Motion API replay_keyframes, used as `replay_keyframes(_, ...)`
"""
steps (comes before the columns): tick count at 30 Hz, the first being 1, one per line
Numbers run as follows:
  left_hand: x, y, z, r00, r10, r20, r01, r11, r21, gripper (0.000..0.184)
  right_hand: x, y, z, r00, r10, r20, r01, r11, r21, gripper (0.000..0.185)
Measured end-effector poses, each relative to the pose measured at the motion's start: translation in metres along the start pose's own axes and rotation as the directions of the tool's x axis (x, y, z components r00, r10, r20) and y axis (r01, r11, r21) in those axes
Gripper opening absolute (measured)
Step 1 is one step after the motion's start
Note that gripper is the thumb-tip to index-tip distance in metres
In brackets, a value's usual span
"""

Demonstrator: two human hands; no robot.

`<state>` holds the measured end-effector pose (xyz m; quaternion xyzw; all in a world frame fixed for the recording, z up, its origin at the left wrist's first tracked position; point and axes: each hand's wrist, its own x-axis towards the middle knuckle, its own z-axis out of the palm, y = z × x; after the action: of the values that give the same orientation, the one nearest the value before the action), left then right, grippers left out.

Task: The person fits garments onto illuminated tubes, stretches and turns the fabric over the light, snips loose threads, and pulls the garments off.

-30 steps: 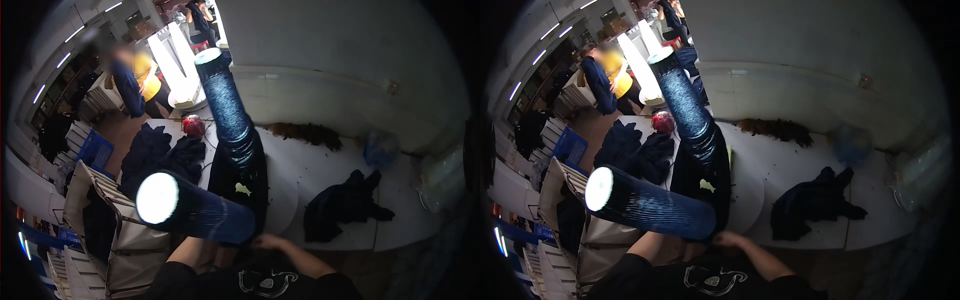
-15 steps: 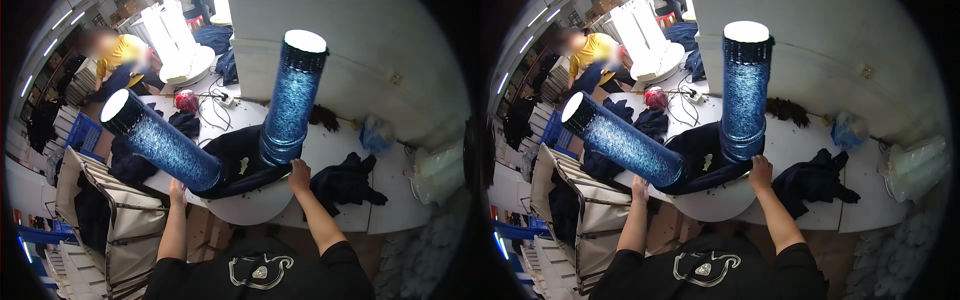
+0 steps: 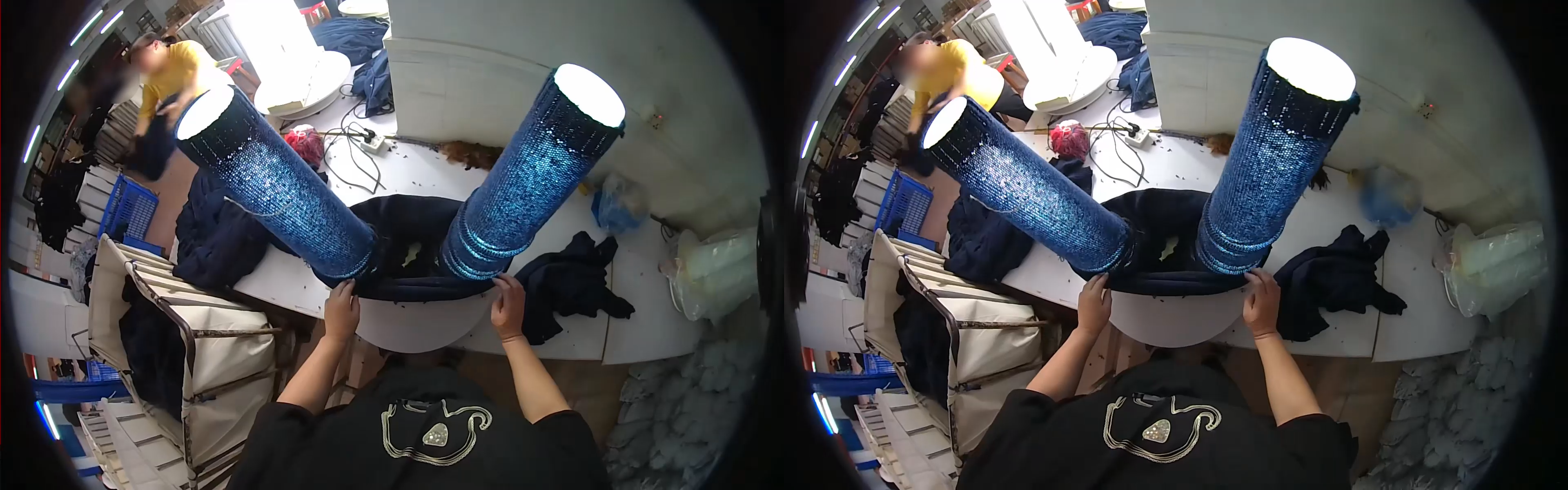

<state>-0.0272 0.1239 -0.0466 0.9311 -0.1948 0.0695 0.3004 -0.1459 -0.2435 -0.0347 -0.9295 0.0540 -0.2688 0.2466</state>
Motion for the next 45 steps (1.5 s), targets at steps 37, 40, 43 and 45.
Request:
replay_keyframes(37, 0.116, -0.033, -0.123, 0.958, 0.059, -0.281, -0.131, 0.961, -0.245, 0.014, 0.131, -0.091, -0.11, 0.836, -0.006, -0.549, -0.002, 1.0, -0.014, 0.019)
replay_keyframes(40, 0.12, -0.027, -0.125, 0.967, 0.012, -0.256, -0.043, 0.992, -0.114, 0.011, 0.136, -0.092, -0.105, 0.798, 0.022, -0.603, -0.036, 0.999, -0.011, 0.015)
replay_keyframes(43, 0.125, -0.027, -0.125, 0.961, 0.01, -0.275, -0.045, 0.992, -0.122, 0.01, 0.143, -0.09, -0.106, 0.767, -0.005, -0.642, -0.025, 0.999, -0.038, 0.015)
replay_keyframes(45, 0.129, -0.019, -0.137, 0.964, 0.012, -0.264, -0.049, 0.99, -0.132, 0.008, 0.153, -0.091, -0.115, 0.772, -0.019, -0.636, -0.002, 0.999, -0.033, 0.016)
